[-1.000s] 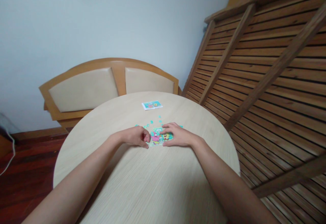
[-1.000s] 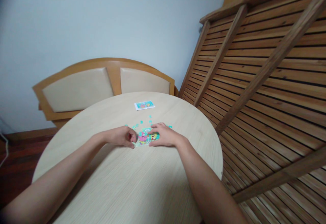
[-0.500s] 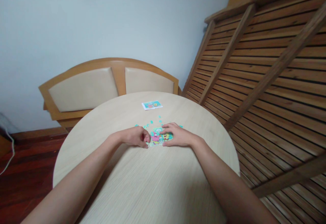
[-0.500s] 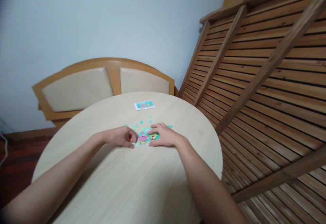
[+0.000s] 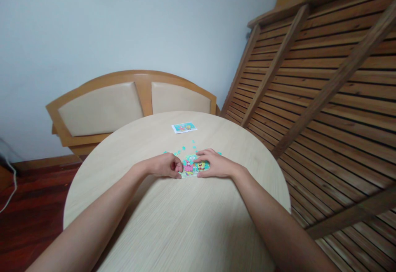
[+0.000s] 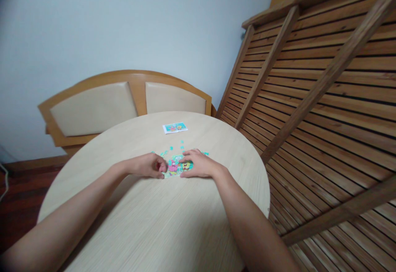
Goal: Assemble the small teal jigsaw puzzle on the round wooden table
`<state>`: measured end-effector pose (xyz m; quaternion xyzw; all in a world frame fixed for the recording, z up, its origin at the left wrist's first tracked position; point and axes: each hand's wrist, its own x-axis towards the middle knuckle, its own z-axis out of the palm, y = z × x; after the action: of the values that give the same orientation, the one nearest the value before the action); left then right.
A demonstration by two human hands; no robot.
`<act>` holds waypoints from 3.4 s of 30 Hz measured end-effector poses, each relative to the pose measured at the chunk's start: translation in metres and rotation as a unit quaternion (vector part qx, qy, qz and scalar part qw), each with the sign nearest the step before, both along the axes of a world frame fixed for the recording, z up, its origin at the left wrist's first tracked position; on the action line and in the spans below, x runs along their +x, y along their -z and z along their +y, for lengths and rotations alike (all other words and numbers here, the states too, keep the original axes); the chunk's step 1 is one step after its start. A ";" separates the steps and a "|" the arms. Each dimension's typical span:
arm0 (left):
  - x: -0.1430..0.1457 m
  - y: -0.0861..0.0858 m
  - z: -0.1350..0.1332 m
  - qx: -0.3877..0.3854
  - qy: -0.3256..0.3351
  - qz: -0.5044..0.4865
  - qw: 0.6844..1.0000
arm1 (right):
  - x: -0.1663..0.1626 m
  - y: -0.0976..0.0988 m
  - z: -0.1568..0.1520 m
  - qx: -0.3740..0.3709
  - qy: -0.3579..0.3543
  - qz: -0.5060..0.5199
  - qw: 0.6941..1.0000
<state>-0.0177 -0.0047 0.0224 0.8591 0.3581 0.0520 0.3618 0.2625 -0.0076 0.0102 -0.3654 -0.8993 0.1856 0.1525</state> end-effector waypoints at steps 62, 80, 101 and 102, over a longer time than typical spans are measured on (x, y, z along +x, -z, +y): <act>-0.080 0.016 0.044 0.237 -0.241 0.089 0.937 | 0.046 0.003 0.024 0.003 0.250 0.001 0.968; -0.061 0.013 0.038 0.198 -0.197 0.036 0.959 | 0.041 0.002 0.023 -0.001 0.252 0.006 0.968; -0.061 0.010 0.035 0.063 -0.180 -0.082 0.978 | 0.041 0.000 0.021 0.001 0.252 -0.001 0.968; -0.060 0.008 0.035 0.052 -0.169 -0.082 0.981 | 0.041 0.000 0.021 0.003 0.252 -0.004 0.968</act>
<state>-0.0778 0.0298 0.0148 0.7967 0.4641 0.2015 0.3307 0.3035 0.0137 0.0101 -0.5805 -0.7794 0.1370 0.1920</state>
